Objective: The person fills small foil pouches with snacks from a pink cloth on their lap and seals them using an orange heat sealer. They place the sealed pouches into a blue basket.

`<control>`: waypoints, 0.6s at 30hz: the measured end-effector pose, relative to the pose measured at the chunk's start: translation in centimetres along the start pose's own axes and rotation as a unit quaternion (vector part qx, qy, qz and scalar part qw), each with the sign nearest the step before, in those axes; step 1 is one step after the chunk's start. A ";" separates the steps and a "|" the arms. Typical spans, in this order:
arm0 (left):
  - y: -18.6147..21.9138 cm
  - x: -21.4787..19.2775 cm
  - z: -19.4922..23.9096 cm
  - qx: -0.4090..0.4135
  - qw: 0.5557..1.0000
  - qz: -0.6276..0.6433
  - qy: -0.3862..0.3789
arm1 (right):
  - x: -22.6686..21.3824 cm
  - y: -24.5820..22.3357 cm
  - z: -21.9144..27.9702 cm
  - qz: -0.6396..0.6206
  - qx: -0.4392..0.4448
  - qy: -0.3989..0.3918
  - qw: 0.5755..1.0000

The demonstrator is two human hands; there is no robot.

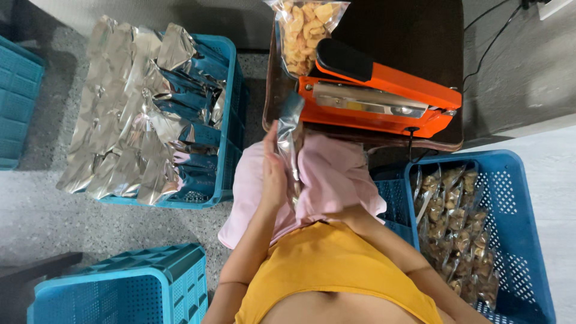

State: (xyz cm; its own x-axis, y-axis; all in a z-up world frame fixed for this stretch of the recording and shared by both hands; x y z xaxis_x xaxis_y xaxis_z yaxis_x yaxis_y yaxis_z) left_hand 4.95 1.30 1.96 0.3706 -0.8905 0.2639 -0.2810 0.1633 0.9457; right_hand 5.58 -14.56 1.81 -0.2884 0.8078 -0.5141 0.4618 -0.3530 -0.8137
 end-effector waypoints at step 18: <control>6.4 -1.7 -0.4 0.075 0.990 0.006 0.120 | 1.8 -5.5 1.5 -0.027 -0.013 -0.155 0.987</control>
State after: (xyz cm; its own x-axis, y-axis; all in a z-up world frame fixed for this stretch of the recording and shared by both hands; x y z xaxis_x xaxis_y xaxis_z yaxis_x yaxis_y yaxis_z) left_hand 2.86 4.00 7.65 0.5612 -0.7597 0.3286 -0.4074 0.0920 0.9086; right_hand 1.31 -11.91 4.94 -0.5540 0.6400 -0.5324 0.4595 -0.2982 -0.8366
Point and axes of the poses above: each hand's wrist, its own z-axis away from the middle knuckle, its own x-axis out of the palm, y = z × x, the point moved 7 cm from there along -z, towards the middle knuckle, and after that the axes turned 5 degrees about y, right-handed, at the moved point
